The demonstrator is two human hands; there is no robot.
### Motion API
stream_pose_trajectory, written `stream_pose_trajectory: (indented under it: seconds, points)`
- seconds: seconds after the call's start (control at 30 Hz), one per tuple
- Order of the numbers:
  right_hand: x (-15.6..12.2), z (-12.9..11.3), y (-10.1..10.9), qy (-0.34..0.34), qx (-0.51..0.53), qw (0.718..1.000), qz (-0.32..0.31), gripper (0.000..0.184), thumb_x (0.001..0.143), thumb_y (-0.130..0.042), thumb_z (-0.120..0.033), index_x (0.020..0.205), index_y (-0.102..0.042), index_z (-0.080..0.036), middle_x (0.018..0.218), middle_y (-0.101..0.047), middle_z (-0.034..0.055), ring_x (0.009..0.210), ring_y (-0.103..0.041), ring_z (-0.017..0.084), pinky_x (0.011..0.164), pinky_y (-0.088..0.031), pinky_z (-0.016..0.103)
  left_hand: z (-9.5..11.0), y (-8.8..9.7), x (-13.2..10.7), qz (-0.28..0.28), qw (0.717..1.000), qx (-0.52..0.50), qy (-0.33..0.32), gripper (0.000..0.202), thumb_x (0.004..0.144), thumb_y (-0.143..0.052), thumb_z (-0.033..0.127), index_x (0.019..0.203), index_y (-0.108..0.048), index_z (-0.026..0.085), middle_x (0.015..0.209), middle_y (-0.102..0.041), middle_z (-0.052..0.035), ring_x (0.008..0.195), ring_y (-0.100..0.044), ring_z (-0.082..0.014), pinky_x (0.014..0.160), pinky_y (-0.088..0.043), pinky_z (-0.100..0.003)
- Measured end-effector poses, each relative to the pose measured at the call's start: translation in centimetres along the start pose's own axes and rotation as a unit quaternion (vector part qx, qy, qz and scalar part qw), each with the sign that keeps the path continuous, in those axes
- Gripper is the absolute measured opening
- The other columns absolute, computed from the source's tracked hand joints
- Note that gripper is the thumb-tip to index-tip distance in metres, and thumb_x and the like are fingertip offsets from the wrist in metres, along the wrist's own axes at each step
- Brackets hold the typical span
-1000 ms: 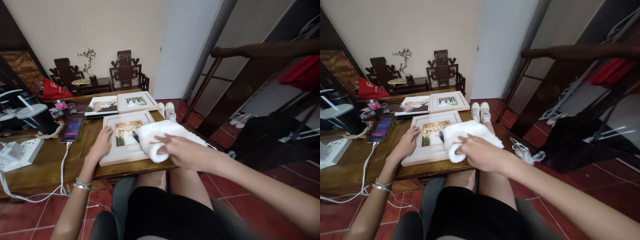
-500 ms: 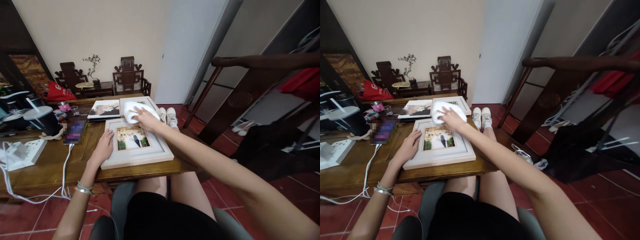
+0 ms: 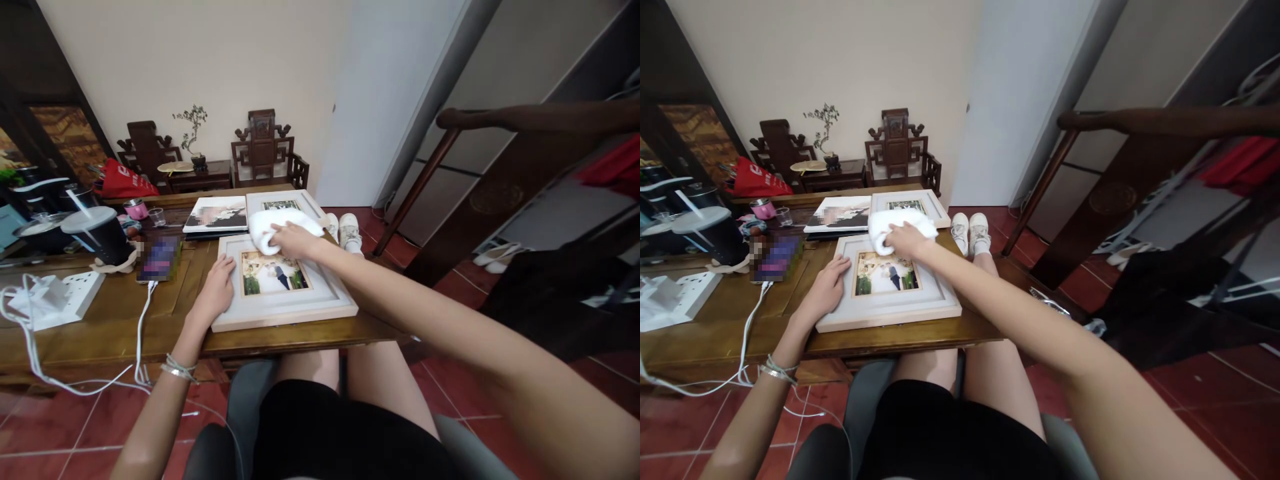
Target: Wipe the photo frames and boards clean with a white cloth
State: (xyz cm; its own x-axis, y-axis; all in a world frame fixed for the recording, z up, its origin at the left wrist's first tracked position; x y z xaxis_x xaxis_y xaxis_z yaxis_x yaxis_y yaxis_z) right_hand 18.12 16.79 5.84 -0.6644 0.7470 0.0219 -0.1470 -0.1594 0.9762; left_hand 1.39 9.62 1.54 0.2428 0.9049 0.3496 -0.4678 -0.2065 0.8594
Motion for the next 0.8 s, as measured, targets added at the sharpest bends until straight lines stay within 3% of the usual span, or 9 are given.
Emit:
stream_pose_trajectory:
  seconds: [0.1,0.2,0.3,0.43,0.57,0.67,0.8]
  points:
    - [-2.2,3.3,0.0,-0.046,-0.008,0.998,-0.03,0.039,0.08,-0.045,-0.001,0.107,-0.07,-0.015,0.127,-0.058,0.0195,0.111,-0.059,0.029,0.099,-0.036,0.046,-0.1,-0.2,-0.1,0.006,1.0,0.003,-0.002,0.049,0.082,-0.033,0.003,0.125,-0.056,0.003,0.138,-0.052,-0.0172,0.138,-0.035,-0.0248,0.116,-0.028,-0.043]
    - [-4.5,4.6,0.0,-0.061,-0.008,0.997,-0.049,0.039,0.076,-0.043,0.001,0.099,-0.072,-0.014,0.128,-0.058,0.0198,0.103,-0.063,0.029,0.092,-0.042,0.043,-0.4,-0.3,-0.2,0.02,1.0,-0.002,-0.006,0.05,0.082,-0.033,0.004,0.127,-0.055,0.007,0.138,-0.053,-0.0145,0.138,-0.036,-0.0246,0.115,-0.029,-0.046]
    - [-7.3,3.2,0.2,-0.043,0.003,0.997,-0.064,0.04,0.072,-0.043,0.004,0.091,-0.072,-0.015,0.121,-0.063,0.0175,0.109,-0.061,0.028,0.089,-0.044,0.037,-0.5,-0.4,-0.3,0.029,1.0,-0.012,-0.006,0.051,0.082,-0.035,0.004,0.128,-0.054,0.009,0.138,-0.053,-0.0137,0.137,-0.037,-0.0244,0.115,-0.029,-0.047]
    - [-12.5,-0.7,1.8,0.025,0.078,0.993,-0.09,0.045,0.066,-0.042,0.007,0.086,-0.072,-0.018,0.1,-0.072,0.0096,0.12,-0.054,0.026,0.089,-0.043,0.032,-0.3,-0.4,-0.3,0.015,1.0,-0.019,0.007,0.049,0.083,-0.033,0.003,0.127,-0.053,0.002,0.139,-0.049,-0.0192,0.139,-0.034,-0.0254,0.116,-0.027,-0.045]
    - [-16.3,-3.0,3.9,0.047,0.164,0.976,-0.139,0.047,0.063,-0.044,0.004,0.088,-0.073,-0.023,0.092,-0.073,0.0034,0.1,-0.063,0.023,0.08,-0.046,0.028,-0.1,-0.5,-0.3,-0.004,1.0,-0.006,0.016,0.05,0.084,-0.031,0.004,0.129,-0.051,0.004,0.142,-0.047,-0.0177,0.14,-0.031,-0.0251,0.114,-0.029,-0.046]
    - [-15.7,-2.8,3.5,0.022,0.168,0.976,-0.138,0.049,0.065,-0.044,0.003,0.097,-0.072,-0.021,0.096,-0.072,0.0053,0.096,-0.064,0.022,0.08,-0.046,0.028,-0.1,-0.6,-0.2,-0.023,1.0,0.008,0.011,0.052,0.082,-0.032,0.002,0.131,-0.05,0.006,0.143,-0.045,-0.0165,0.14,-0.031,-0.0258,0.114,-0.03,-0.047]
    - [-10.7,-0.4,1.3,-0.026,0.097,0.992,-0.071,0.054,0.068,-0.043,0.004,0.11,-0.068,-0.017,0.102,-0.07,0.0101,0.118,-0.054,0.025,0.087,-0.044,0.03,-0.3,-0.5,-0.1,-0.034,0.999,0.013,-0.006,0.054,0.08,-0.034,0.002,0.132,-0.05,0.007,0.143,-0.046,-0.016,0.14,-0.031,-0.0261,0.114,-0.03,-0.048]
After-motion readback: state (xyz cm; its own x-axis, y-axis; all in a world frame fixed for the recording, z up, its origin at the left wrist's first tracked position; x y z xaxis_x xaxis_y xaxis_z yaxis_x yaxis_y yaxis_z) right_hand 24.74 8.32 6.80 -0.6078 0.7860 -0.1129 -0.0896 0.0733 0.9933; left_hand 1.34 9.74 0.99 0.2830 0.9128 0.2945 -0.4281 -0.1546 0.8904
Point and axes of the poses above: each hand's wrist, its own x-axis towards the middle knuckle, its own y-axis out of the back of the hand, z = x × y, the point moved 6 cm from there along x, towards the middle knuckle
